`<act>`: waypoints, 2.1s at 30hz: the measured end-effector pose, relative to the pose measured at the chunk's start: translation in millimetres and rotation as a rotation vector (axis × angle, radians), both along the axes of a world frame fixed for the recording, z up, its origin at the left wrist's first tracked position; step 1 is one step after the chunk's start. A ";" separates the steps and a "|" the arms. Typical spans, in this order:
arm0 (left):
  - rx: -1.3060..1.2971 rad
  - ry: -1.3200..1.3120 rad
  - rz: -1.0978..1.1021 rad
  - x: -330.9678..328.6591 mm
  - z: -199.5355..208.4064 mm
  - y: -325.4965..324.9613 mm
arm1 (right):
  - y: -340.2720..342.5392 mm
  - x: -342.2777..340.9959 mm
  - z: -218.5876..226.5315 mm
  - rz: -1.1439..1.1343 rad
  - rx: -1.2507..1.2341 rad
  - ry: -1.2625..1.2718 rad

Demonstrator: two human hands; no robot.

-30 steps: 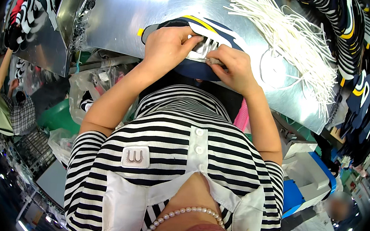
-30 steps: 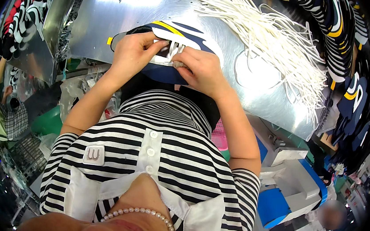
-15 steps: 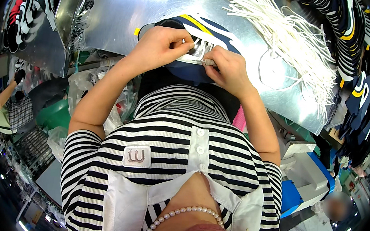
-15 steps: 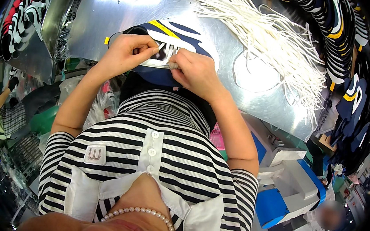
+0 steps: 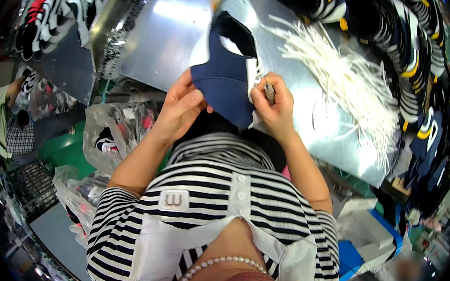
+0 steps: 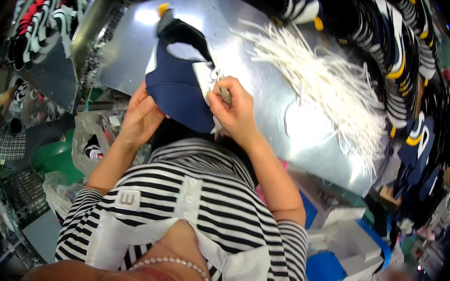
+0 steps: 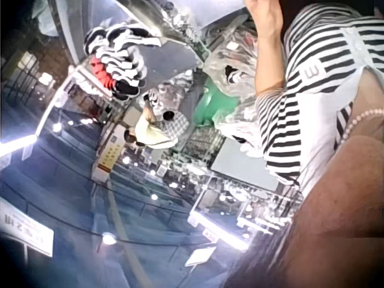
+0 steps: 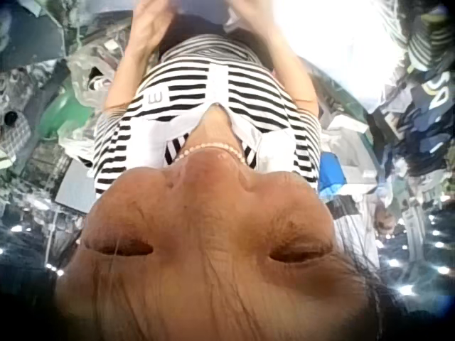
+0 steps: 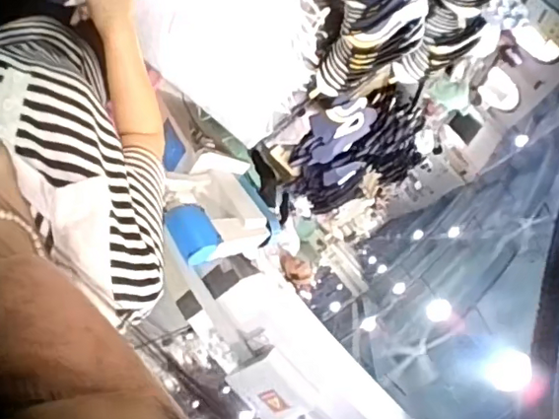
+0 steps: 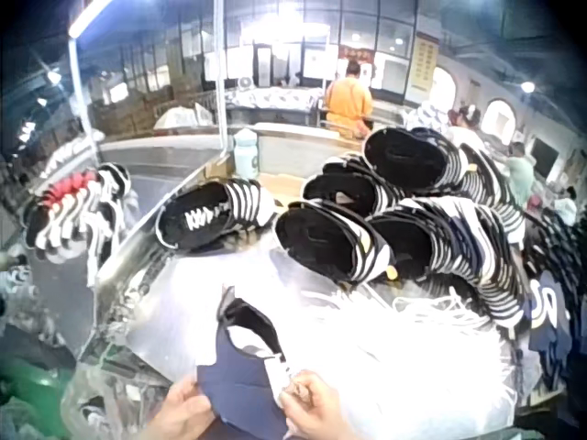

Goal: The person laces a shoe by threading a white lace through the eyelets and pulling it through.

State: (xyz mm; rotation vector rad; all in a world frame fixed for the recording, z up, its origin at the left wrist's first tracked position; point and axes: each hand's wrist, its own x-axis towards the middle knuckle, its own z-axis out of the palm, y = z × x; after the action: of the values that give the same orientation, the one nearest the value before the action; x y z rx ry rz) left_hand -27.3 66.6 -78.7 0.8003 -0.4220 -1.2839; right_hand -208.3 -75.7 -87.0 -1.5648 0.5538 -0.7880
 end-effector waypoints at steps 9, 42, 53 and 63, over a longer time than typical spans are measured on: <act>-0.037 -1.797 0.428 118.5 82.5 -114.6 | -68.7 19.0 -31.1 -0.131 -0.185 0.203; -0.181 -1.761 0.503 167.3 -10.3 -315.9 | -86.5 26.1 73.2 0.111 0.199 0.108; -0.425 -2.397 0.165 75.2 77.9 -350.9 | -10.4 -44.6 80.6 0.107 0.504 -0.126; 0.133 -1.721 0.372 172.3 -88.9 -247.5 | 17.8 -28.2 19.9 0.063 0.414 -0.162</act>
State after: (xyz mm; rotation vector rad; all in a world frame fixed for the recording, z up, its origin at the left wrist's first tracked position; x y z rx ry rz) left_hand 145.0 -180.9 -167.6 1.8803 -1.4334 0.0216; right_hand -236.5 -57.9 -67.1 -1.1220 0.5086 -0.6927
